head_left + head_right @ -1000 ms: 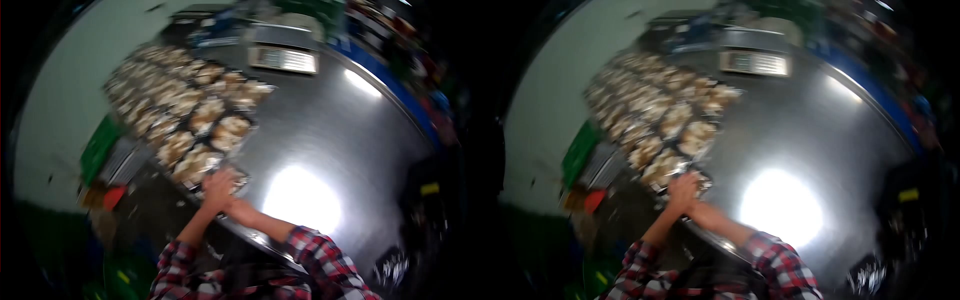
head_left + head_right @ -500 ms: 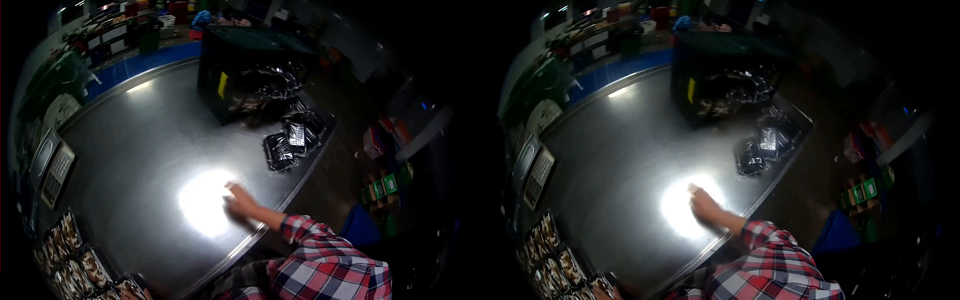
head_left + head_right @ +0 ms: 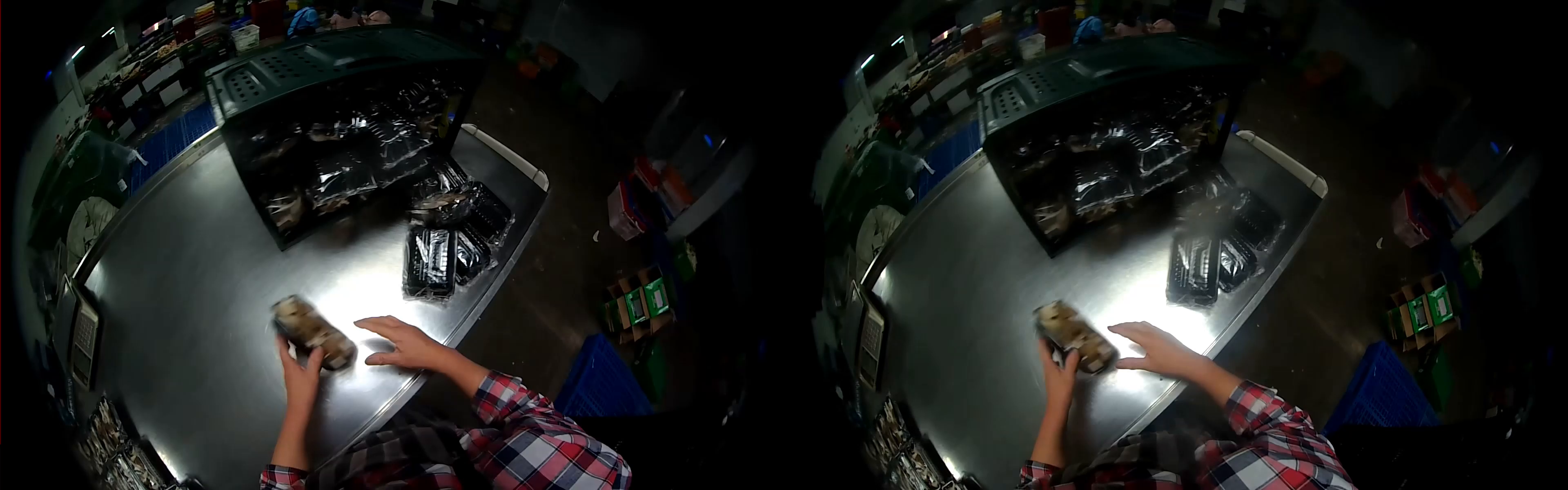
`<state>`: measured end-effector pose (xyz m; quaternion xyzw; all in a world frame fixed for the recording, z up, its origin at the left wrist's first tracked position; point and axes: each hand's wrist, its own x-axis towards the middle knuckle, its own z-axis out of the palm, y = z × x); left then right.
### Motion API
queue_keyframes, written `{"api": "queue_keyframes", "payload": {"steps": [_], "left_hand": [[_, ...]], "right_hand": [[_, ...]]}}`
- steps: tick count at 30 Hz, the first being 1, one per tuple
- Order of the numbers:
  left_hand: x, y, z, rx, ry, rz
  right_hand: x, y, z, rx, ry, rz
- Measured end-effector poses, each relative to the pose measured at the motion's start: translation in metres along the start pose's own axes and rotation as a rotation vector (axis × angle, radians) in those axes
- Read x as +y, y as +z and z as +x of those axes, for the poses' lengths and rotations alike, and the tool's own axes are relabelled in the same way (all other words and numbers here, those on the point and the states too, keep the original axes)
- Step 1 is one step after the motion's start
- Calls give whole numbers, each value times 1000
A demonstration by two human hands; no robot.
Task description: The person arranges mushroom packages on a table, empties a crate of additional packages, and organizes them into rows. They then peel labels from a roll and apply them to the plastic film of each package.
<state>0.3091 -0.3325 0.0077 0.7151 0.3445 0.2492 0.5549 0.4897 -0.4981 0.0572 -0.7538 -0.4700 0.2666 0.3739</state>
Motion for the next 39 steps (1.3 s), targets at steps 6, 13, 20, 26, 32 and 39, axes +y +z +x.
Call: {"api": "queue_keyframes", "payload": {"steps": [6,13,20,26,32,39], "left_hand": [[3,-32,16,372,-141,393],[-35,-35,-14,239,-245,-605],[-51,-84,-85,308,-417,-490],[-22,-91,-107,358,-278,935],[-32,-89,-129,221,-262,950],[-45,-188,-184,246,-339,933]], "right_hand": [[92,-100,-6,387,862,-343],[120,-47,41,763,355,268],[-2,2,50,2,-139,-177],[19,75,114,-17,275,-48],[15,136,146,-358,278,439],[-62,180,165,-389,482,443]]}}
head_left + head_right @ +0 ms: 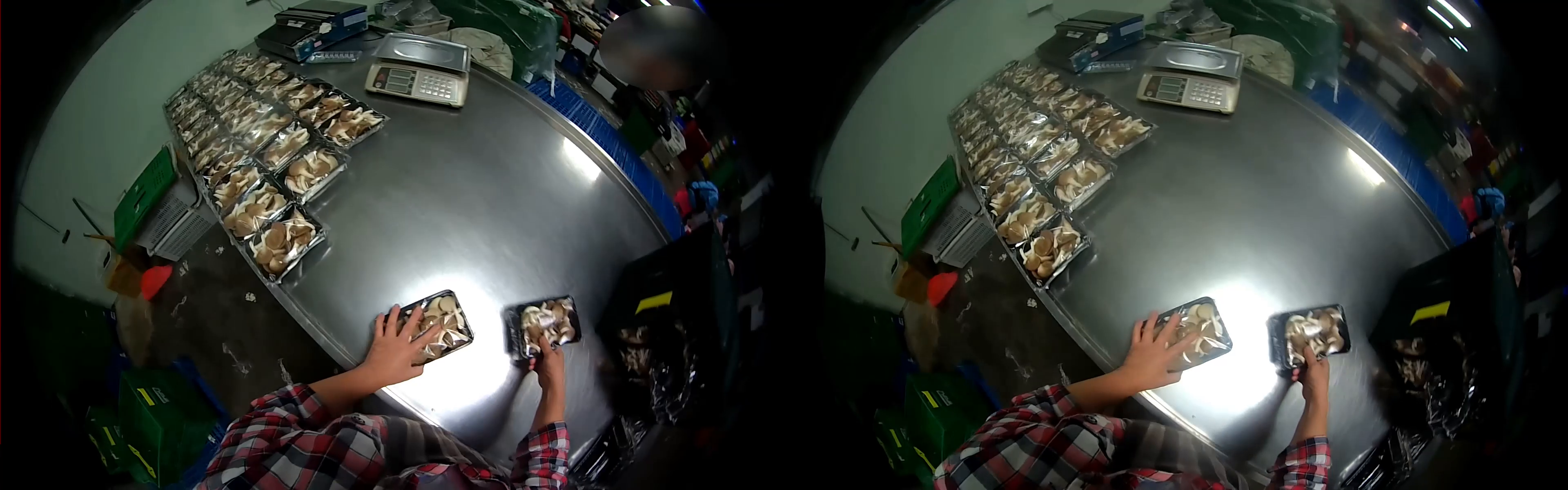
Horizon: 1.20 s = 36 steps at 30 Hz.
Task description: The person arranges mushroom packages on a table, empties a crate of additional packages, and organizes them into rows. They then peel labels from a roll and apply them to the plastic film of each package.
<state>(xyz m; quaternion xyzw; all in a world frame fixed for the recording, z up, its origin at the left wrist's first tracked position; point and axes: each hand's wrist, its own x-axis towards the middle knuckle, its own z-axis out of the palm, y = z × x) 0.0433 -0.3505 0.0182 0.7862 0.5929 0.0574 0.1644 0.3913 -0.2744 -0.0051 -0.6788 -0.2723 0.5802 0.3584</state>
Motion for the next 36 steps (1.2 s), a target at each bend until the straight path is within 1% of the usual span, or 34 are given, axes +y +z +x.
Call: {"api": "queue_keyframes", "payload": {"steps": [2,3,4,6,7,8,10,11,12,14,16,17,19,20,21,22,23,24,25,26,27,29,30,31,32,34,36], "left_hand": [[-24,-10,4,-19,-18,-45],[-34,-12,6,-7,6,-69],[-39,-19,9,-86,3,-105],[-49,-25,11,-182,45,-121],[-52,-21,11,-181,76,-112],[-52,-26,12,-230,72,-109],[-57,-25,13,-225,78,-184],[-60,-24,16,-284,87,-177],[-62,-31,18,-280,102,-198],[-76,-9,15,-63,168,-331],[-83,5,14,-26,206,-356],[-85,9,16,-9,227,-367],[-88,-6,24,-13,202,-460],[-91,-14,31,-14,190,-502],[-96,-20,41,-90,151,-593],[-99,-19,54,-98,133,-634],[-107,-15,74,-219,130,-864],[-117,-17,98,-346,124,-1091],[-122,-36,121,-420,80,-1202],[-129,-48,152,-489,75,-1235],[-134,-79,178,-400,84,-1131],[-150,-111,239,-310,-5,-1030],[-166,-103,269,-83,7,-870],[-185,-94,301,145,13,-405],[-210,-86,323,251,-16,-269],[-248,-96,327,279,-153,68],[-289,-93,312,285,-195,71]], "right_hand": [[-9,51,28,-123,-68,2],[-23,88,34,-194,-64,-7],[-37,132,40,-268,-58,-11],[-51,205,67,-436,-65,-119],[-62,243,75,-481,-49,-128],[-71,280,82,-527,-30,-135],[-79,350,98,-545,28,-148],[-81,383,98,-584,10,-114],[-80,414,94,-620,-6,-79],[-67,465,80,-682,-9,-223],[-64,491,56,-844,-95,-514],[-69,484,59,-908,-6,-520],[-87,454,76,-1036,161,-519],[-101,427,83,-1028,137,-482],[-111,397,96,-997,98,-364],[-132,363,102,-863,-43,-402],[-148,322,106,-719,-95,-314],[-154,282,109,-466,-100,-168],[-163,240,112,-315,-178,-145],[-166,203,109,-114,-216,-83],[-165,166,106,54,-244,-65],[-139,98,99,204,-232,70],[-121,72,90,263,-223,124],[-97,50,82,321,-212,137],[-70,33,72,381,-199,150],[-21,9,45,442,-129,163],[13,-1,18,587,-45,168]]}}
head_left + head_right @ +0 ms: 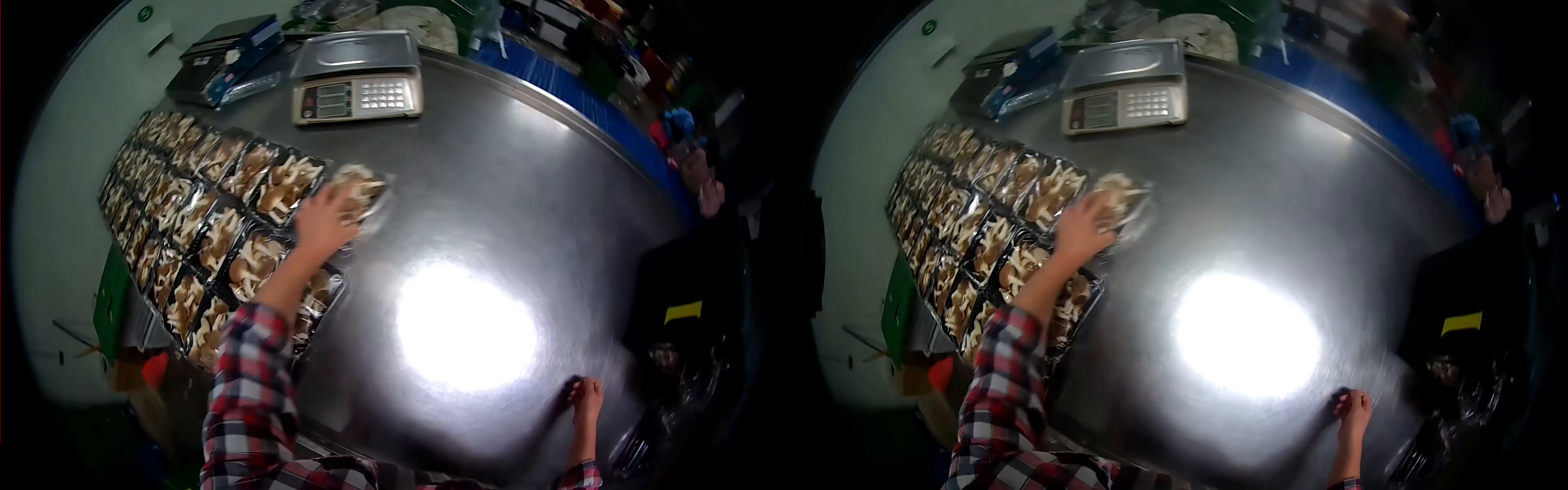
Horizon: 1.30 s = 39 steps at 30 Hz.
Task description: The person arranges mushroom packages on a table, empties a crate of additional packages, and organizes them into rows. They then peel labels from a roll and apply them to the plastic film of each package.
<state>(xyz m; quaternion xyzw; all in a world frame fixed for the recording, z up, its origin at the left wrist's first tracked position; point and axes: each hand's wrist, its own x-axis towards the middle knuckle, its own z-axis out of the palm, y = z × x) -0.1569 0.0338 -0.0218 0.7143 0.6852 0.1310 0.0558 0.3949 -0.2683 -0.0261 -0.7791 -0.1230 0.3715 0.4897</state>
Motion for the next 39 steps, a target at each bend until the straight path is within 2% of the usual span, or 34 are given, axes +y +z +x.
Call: {"api": "queue_keyframes", "payload": {"steps": [2,4,5,6,7,8,9,10,11,12,13,14,16,17,18,20,21,22,24,25,28,29,31,32,33,34,35,36,38,39], "left_hand": [[-30,-9,-29,86,-36,170],[-52,-5,-45,133,-117,214],[-55,-6,-54,167,-29,191],[-51,-5,-66,203,-13,162],[-45,-16,-74,83,85,-15],[-35,-23,-78,-27,52,-58],[-25,-29,-84,-134,14,-97],[-59,-5,-86,-28,131,-138],[-41,-16,-86,-46,-39,127],[-23,-30,-87,-111,-200,400],[14,-77,-97,-98,-27,339],[55,-123,-120,-93,120,288],[97,-173,-143,-58,362,560],[43,-169,-145,-55,283,551],[30,-173,-156,21,310,560],[22,-177,-160,100,406,611],[1,-150,-192,161,260,576],[17,-151,-219,113,312,497],[-53,-100,-269,144,442,508],[-16,-112,-280,-97,352,368],[-44,-40,-354,-66,404,213],[-26,-35,-369,-175,391,129],[24,-37,-393,-407,369,-21],[43,4,-390,-496,312,-222],[44,35,-398,-610,241,-387],[65,60,-406,-617,213,-506],[85,81,-412,-627,175,-620],[113,88,-415,-579,233,-621],[134,135,-415,-651,279,-847],[205,87,-400,-779,66,-977]], "right_hand": [[26,-23,-8,68,15,4],[38,-35,-18,153,-8,13],[43,-51,-19,17,57,160],[38,-60,-32,4,54,243],[63,-92,-26,-121,7,245],[33,-96,-49,-39,24,95],[54,-124,-44,38,-87,-106],[39,-146,-56,77,-142,-211],[19,-172,-62,91,-181,-261],[30,-175,-62,125,-138,-200],[50,-172,-59,200,-199,-295],[68,-175,-58,273,-163,-289],[95,-198,-64,403,-109,-278],[106,-208,-66,500,-156,-318],[100,-223,-60,620,-272,-353],[94,-254,-63,768,-296,-324],[103,-280,-54,856,-323,-353],[97,-292,-52,942,-336,-396],[87,-311,-61,933,-220,-214],[90,-330,-42,1000,-258,-160],[105,-359,-28,1117,-276,-268],[110,-367,-28,1096,-227,-327],[135,-375,-13,974,-285,-412],[129,-386,11,922,-340,-457],[142,-375,10,711,-290,-557],[145,-353,5,502,-247,-646],[150,-336,-6,502,-232,-700],[143,-311,-30,500,-221,-751],[141,-265,-77,359,-289,-936],[105,-252,-84,253,-318,-1010]]}}
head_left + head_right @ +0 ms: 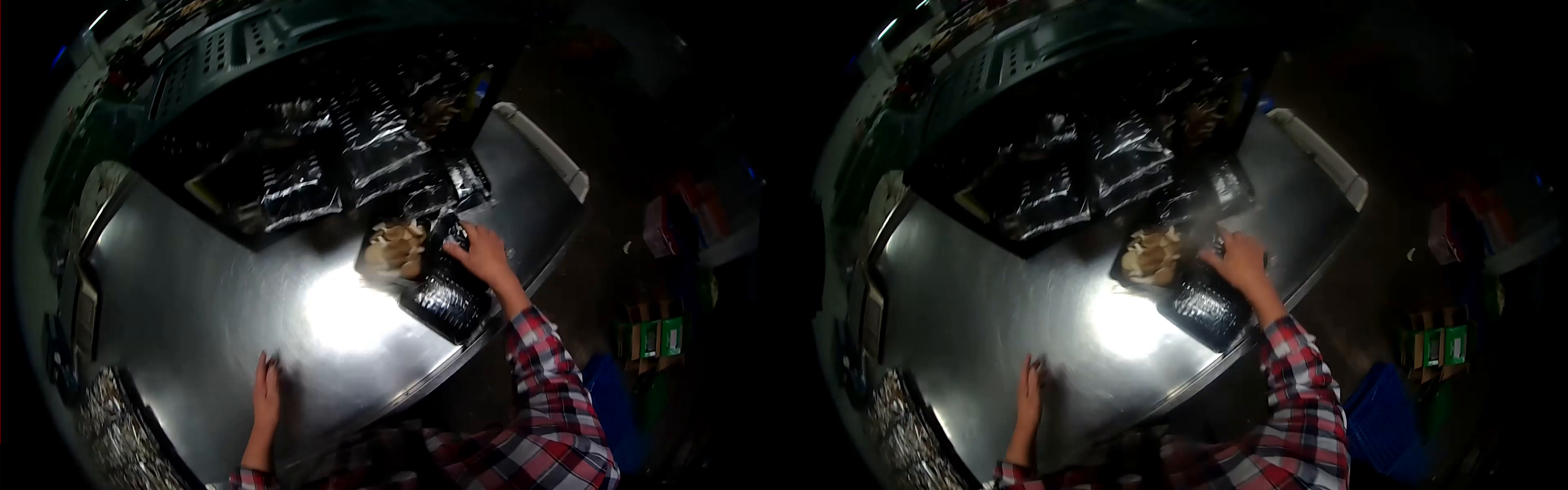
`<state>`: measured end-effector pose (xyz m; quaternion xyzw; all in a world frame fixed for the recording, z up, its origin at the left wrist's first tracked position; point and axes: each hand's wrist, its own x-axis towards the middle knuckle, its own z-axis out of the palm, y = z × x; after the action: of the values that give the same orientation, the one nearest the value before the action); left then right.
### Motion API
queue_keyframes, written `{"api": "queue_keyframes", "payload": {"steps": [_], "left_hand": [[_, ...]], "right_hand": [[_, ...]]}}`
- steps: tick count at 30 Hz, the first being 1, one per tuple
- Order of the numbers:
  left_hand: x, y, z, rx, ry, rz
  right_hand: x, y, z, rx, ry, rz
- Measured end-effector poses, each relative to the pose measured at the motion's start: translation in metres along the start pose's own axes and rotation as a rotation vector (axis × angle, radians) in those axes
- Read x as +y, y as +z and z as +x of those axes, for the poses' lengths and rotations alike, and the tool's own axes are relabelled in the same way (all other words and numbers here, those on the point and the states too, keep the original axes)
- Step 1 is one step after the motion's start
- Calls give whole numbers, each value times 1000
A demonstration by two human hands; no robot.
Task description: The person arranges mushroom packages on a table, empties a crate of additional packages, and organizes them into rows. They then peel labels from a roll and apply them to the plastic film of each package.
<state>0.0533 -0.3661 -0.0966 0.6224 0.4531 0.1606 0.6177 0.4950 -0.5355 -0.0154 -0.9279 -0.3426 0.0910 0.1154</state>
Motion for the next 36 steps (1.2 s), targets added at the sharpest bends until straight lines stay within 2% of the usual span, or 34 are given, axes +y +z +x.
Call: {"api": "queue_keyframes", "payload": {"steps": [1,3,5,6,8,9,11,12,13,14,15,17,19,21,22,23,25,26,27,29,31,32,33,34,35,36], "left_hand": [[13,17,7,-10,-36,-39],[36,35,18,-32,-148,-147],[56,37,23,48,-306,-272],[45,28,23,202,-212,-78],[15,7,35,458,22,314],[28,4,39,439,148,483],[65,13,56,393,391,792],[71,20,72,399,349,760],[71,26,90,408,316,724],[69,27,110,410,281,684],[72,20,128,249,-70,393],[36,22,152,265,-16,238],[40,27,143,209,19,198],[43,32,136,142,102,205],[39,37,132,126,101,193],[37,41,129,117,107,175],[44,40,120,110,113,256],[40,34,114,155,155,244],[32,21,107,202,193,229],[25,-15,81,239,145,301],[-3,-52,54,266,113,300],[-16,-72,38,251,30,249],[-26,-94,11,262,-67,197],[-29,-114,-23,314,-92,260],[-40,-138,-36,396,-29,295],[-47,-165,-75,458,-62,357]], "right_hand": [[-22,3,-17,-60,-96,-48],[-57,16,-40,-59,-321,51],[-75,13,-37,-151,-451,18],[-84,8,-34,-178,-514,-1],[-84,-6,-13,-286,-362,38],[-74,-4,2,-305,-308,10],[-47,21,39,-535,-197,203],[-34,31,50,-526,-152,351],[-35,26,58,-660,-52,411],[-36,22,64,-738,-40,400],[-39,20,66,-818,-25,398],[-37,19,59,-633,-223,319],[-99,-36,14,-329,-249,54],[-132,-43,-12,-13,-261,-50],[-137,-30,-21,84,-404,-62],[-144,-18,-31,78,-564,-127],[-147,-2,-36,-242,-705,148],[-140,9,-21,-350,-506,318],[-133,17,-5,-224,-387,364],[-122,21,26,-13,-402,38],[-96,62,57,-183,-437,271],[-100,67,63,-372,-531,316],[-106,76,63,-357,-633,103],[-108,81,73,-332,-754,28],[-135,53,78,-264,-684,-88],[-153,45,75,-254,-664,-214]]}}
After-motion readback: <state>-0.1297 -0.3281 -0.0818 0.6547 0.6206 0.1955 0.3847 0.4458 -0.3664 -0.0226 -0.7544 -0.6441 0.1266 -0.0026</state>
